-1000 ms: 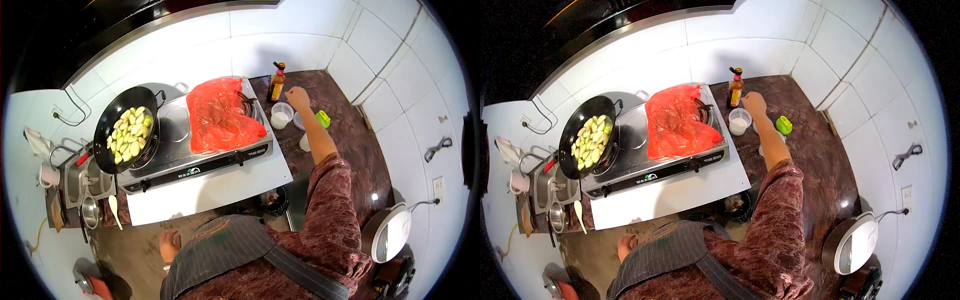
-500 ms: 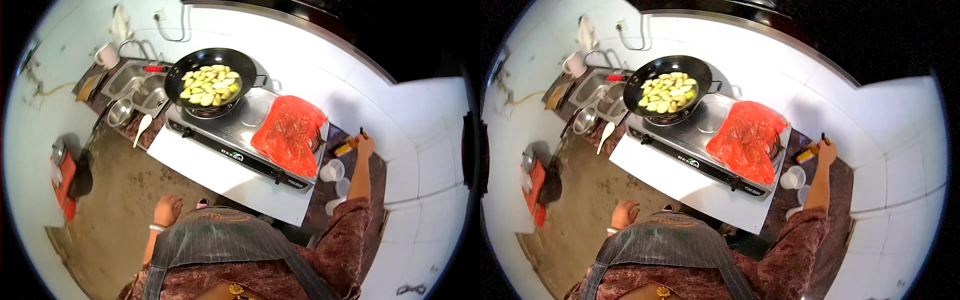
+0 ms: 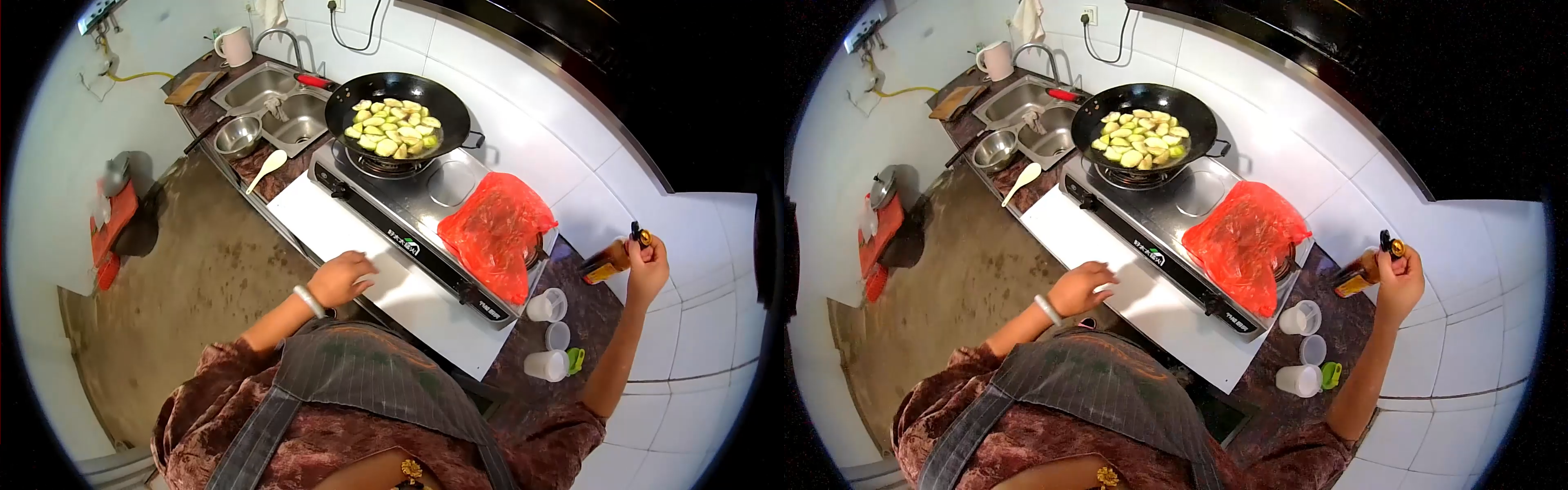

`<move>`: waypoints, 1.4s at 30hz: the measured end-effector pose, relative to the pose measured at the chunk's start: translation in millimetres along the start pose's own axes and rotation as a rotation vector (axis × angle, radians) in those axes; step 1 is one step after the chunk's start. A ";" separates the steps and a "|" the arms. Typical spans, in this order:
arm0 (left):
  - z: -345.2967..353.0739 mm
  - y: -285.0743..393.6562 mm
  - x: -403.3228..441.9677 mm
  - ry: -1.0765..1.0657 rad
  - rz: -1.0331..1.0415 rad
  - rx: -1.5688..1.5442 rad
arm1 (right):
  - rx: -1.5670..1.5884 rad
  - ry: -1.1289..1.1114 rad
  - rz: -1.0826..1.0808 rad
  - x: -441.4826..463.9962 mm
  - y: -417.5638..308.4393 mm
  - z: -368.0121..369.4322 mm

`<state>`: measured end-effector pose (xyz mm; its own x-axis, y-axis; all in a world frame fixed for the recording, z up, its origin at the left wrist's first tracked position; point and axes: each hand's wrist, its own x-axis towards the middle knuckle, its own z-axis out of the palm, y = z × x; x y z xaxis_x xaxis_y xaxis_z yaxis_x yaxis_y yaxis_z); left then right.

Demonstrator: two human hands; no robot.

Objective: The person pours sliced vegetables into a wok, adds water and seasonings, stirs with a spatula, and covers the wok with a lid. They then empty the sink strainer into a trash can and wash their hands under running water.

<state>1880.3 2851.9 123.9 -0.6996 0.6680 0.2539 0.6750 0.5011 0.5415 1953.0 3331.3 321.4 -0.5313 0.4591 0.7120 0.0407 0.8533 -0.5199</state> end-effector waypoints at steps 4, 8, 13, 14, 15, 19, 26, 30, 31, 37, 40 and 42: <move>-1.0 25.8 44.9 0.076 0.149 -0.070 | 0.362 -0.211 0.038 -18.8 -62.4 15.3; -17.8 57.3 62.1 0.202 0.203 -0.194 | 0.610 -0.387 0.089 -68.0 -132.9 63.9; -37.7 46.0 37.0 0.423 0.004 -0.165 | 0.862 -0.567 0.164 -133.9 -221.3 144.6; -44.3 39.0 28.3 0.486 -0.090 -0.170 | 0.894 -0.593 0.157 -147.5 -229.6 169.9; -47.6 28.2 18.1 0.588 -0.204 -0.151 | 0.959 -0.614 0.141 -157.5 -245.8 188.8; -71.7 -35.3 -22.9 0.765 -0.409 -0.118 | 1.121 -0.851 0.056 -187.2 -320.3 252.9; -139.3 -164.9 -115.2 1.054 -0.598 -0.103 | 0.953 -1.490 -0.363 -209.4 -462.7 367.7; -190.0 -233.6 -187.7 0.943 -0.839 0.051 | 0.904 -1.837 -0.349 -241.9 -532.0 490.7; -202.3 -248.6 -201.4 1.005 -0.799 0.118 | 0.841 -1.732 -0.433 -255.6 -548.8 525.5; -237.4 -321.7 -296.5 1.042 -0.934 0.095 | 0.345 -1.192 -1.050 -311.7 -655.6 698.4; -249.7 -321.1 -309.1 1.305 -0.997 -0.021 | 0.147 -1.124 -1.082 -346.1 -689.9 779.1; -253.7 -318.3 -316.4 1.426 -1.053 -0.116 | 0.079 -1.105 -1.078 -364.0 -709.2 814.9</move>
<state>1827.3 2341.5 74.6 -0.4685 -0.8620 0.1936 -0.1251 0.2816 0.9513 1428.0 2357.5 46.3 -0.6199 -0.7806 0.0794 -0.7846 0.6175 -0.0550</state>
